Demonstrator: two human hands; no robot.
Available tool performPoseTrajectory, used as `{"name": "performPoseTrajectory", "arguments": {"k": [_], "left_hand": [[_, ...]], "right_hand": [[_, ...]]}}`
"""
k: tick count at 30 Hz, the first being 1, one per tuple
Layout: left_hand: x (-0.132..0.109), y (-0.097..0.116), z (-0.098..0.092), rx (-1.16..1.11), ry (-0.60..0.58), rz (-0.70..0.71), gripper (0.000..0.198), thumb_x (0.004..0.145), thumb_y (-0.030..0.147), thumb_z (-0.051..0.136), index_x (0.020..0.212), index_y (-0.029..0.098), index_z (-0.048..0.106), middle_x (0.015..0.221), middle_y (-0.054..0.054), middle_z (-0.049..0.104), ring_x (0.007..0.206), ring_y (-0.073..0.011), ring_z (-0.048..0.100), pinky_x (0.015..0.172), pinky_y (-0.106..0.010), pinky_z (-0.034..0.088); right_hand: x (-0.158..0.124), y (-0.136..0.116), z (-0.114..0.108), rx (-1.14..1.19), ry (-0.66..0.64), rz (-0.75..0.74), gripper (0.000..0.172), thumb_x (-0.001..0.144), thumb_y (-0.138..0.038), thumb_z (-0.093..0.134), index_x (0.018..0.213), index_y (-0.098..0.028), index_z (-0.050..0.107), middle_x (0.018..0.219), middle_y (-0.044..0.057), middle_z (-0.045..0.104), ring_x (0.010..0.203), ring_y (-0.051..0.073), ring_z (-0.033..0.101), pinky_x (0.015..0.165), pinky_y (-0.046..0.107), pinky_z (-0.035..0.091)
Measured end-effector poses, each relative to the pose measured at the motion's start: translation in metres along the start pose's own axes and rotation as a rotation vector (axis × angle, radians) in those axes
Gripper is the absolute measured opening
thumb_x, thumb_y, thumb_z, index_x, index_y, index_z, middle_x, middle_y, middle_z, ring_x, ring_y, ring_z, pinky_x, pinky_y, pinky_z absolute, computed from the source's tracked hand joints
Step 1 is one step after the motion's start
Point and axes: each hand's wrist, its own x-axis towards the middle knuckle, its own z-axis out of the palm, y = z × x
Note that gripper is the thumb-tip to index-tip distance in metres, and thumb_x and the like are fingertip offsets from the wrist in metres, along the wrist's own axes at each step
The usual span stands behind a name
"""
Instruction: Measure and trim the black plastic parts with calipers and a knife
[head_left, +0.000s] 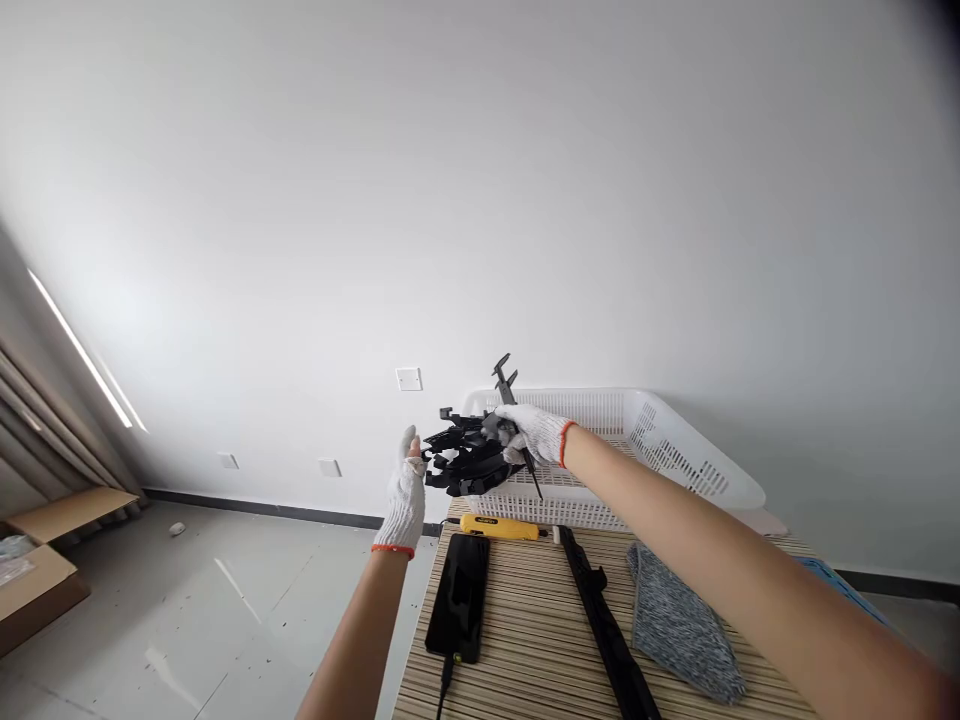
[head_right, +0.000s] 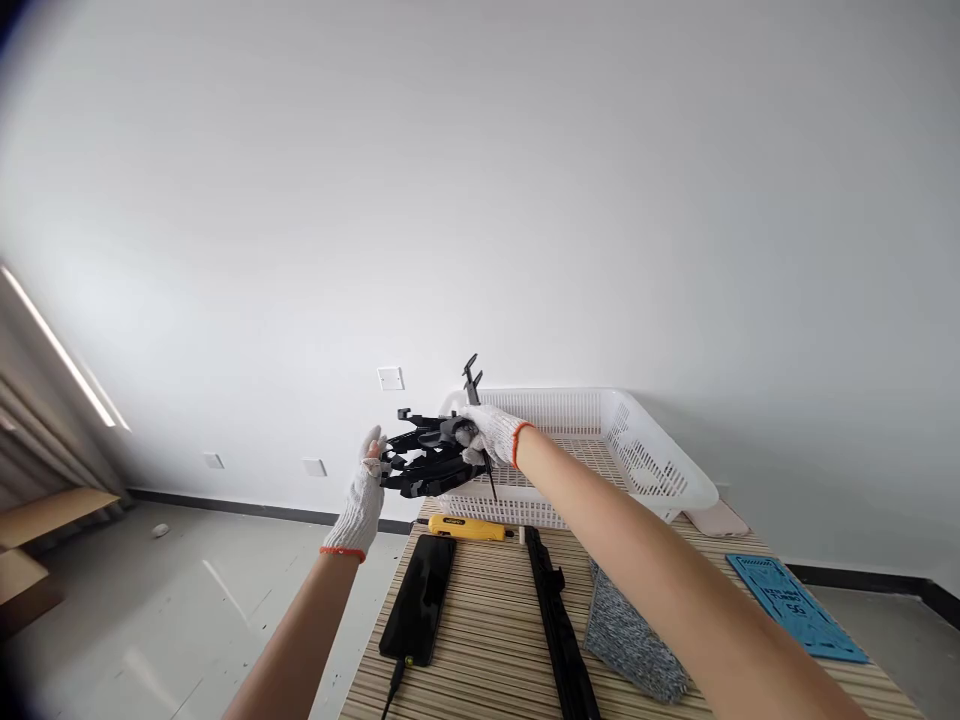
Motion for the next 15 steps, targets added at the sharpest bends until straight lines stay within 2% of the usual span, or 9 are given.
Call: {"name": "performPoseTrajectory", "arguments": {"k": [3,7,9,12,15], "left_hand": [[0.002,-0.009,0.009,-0.025,-0.021,0.008,0.068,0.094,0.065,0.054,0.141,0.016,0.061,0.158,-0.019,0.057,0.150,-0.0372,0.049,0.121,-0.050,0.044],[-0.006,-0.012,0.017,-0.054,-0.037,0.016,0.073,0.091,0.073,0.053,0.137,0.017,0.064,0.147,-0.017,0.065,0.137,-0.0337,0.060,0.105,-0.042,0.056],[-0.012,-0.010,0.020,-0.052,-0.036,0.018,0.072,0.087,0.074,0.057,0.132,0.018,0.067,0.138,-0.015,0.069,0.127,-0.0311,0.065,0.094,-0.038,0.058],[-0.020,-0.005,0.022,-0.037,-0.060,0.013,0.067,0.085,0.073,0.060,0.125,0.020,0.069,0.118,-0.011,0.074,0.101,-0.0253,0.071,0.077,-0.033,0.058],[-0.021,-0.002,0.022,-0.012,-0.075,0.010,0.057,0.086,0.069,0.061,0.112,0.020,0.073,0.102,-0.007,0.074,0.085,-0.0206,0.068,0.069,-0.030,0.055]], "right_hand": [[0.010,0.001,0.006,-0.051,-0.014,0.013,0.034,0.112,-0.040,0.045,0.089,-0.019,0.058,0.054,-0.005,0.051,0.037,0.008,0.037,0.037,0.019,0.049],[0.012,0.001,-0.001,-0.105,-0.023,0.021,0.037,0.110,-0.046,0.052,0.085,-0.019,0.057,0.055,-0.006,0.052,0.038,0.007,0.039,0.038,0.018,0.047],[0.012,0.004,-0.005,-0.118,-0.028,0.016,0.039,0.108,-0.050,0.054,0.085,-0.019,0.057,0.054,-0.006,0.052,0.038,0.007,0.038,0.039,0.019,0.048],[0.014,0.014,-0.012,-0.131,-0.007,-0.008,0.039,0.106,-0.052,0.057,0.086,-0.018,0.060,0.054,-0.007,0.050,0.039,0.007,0.037,0.041,0.020,0.047],[0.022,0.027,-0.019,-0.147,0.102,-0.036,0.038,0.106,-0.053,0.059,0.095,-0.017,0.065,0.067,-0.004,0.059,0.047,0.008,0.047,0.049,0.022,0.050]]}}
